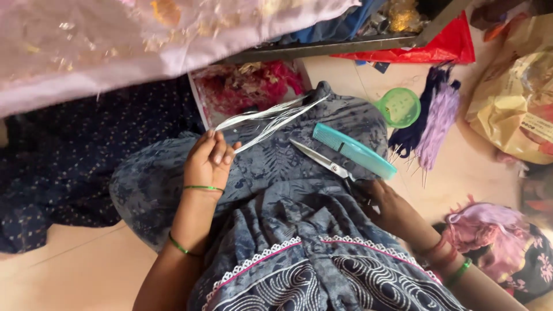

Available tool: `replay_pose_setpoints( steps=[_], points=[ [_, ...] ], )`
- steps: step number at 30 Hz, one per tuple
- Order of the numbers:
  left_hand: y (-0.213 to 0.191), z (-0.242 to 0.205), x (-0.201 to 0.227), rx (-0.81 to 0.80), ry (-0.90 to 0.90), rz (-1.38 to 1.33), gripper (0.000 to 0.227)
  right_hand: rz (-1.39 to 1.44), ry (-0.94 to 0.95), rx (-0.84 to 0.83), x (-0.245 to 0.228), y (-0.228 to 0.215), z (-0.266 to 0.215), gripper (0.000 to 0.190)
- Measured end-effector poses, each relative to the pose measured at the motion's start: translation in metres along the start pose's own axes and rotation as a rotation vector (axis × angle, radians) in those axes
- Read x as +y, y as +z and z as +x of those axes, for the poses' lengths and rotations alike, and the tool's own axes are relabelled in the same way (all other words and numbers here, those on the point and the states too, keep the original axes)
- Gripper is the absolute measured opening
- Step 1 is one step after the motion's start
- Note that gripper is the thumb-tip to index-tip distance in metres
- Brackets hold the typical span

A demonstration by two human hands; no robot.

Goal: Attaching and trimming decorative thread fringe on a fabric border.

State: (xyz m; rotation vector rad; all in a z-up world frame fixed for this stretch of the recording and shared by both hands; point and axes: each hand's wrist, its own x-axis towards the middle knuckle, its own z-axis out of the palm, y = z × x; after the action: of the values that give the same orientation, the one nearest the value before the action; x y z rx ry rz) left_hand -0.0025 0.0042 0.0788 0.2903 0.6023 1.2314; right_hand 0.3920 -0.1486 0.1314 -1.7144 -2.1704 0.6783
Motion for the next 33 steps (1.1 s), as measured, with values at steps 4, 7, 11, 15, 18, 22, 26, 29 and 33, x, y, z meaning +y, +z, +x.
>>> replay_pose_setpoints(
  steps=[4, 7, 11, 15, 18, 22, 26, 29, 33],
  points=[
    [-0.001, 0.002, -0.005, -0.089, 0.014, 0.013, 0.020, -0.318, 0.389, -0.327, 0.058, 0.029, -0.026, 0.049],
    [0.000, -0.004, -0.010, -0.107, 0.008, 0.068, 0.022, 0.068, 0.171, -0.335, 0.092, 0.006, -0.027, 0.061],
    [0.022, -0.020, -0.005, -0.223, -0.036, 0.083, 0.024, 0.050, 0.106, -0.268, 0.015, -0.046, -0.011, 0.044],
    [0.030, -0.034, -0.014, -0.421, -0.106, 0.091, 0.025, -0.209, 0.172, -0.404, -0.065, -0.092, 0.012, 0.062],
    [0.034, -0.042, -0.019, -0.443, -0.093, 0.136, 0.026, -0.194, 0.006, -0.346, -0.091, -0.106, 0.020, 0.066],
    [0.034, -0.052, -0.022, -0.420, -0.066, 0.231, 0.027, -0.444, 0.150, -0.473, -0.117, -0.120, 0.030, 0.070],
    [0.037, -0.055, -0.034, -0.459, -0.104, 0.336, 0.026, -0.611, 0.221, -0.589, -0.131, -0.123, 0.039, 0.070],
    [0.045, -0.054, -0.039, -0.456, -0.206, 0.409, 0.023, -0.575, 0.128, -0.605, -0.124, -0.123, 0.037, 0.080],
    [0.033, -0.049, -0.055, -0.556, -0.185, 0.475, 0.029, -0.527, 0.018, -0.583, -0.108, -0.125, 0.027, 0.082]
  ],
)
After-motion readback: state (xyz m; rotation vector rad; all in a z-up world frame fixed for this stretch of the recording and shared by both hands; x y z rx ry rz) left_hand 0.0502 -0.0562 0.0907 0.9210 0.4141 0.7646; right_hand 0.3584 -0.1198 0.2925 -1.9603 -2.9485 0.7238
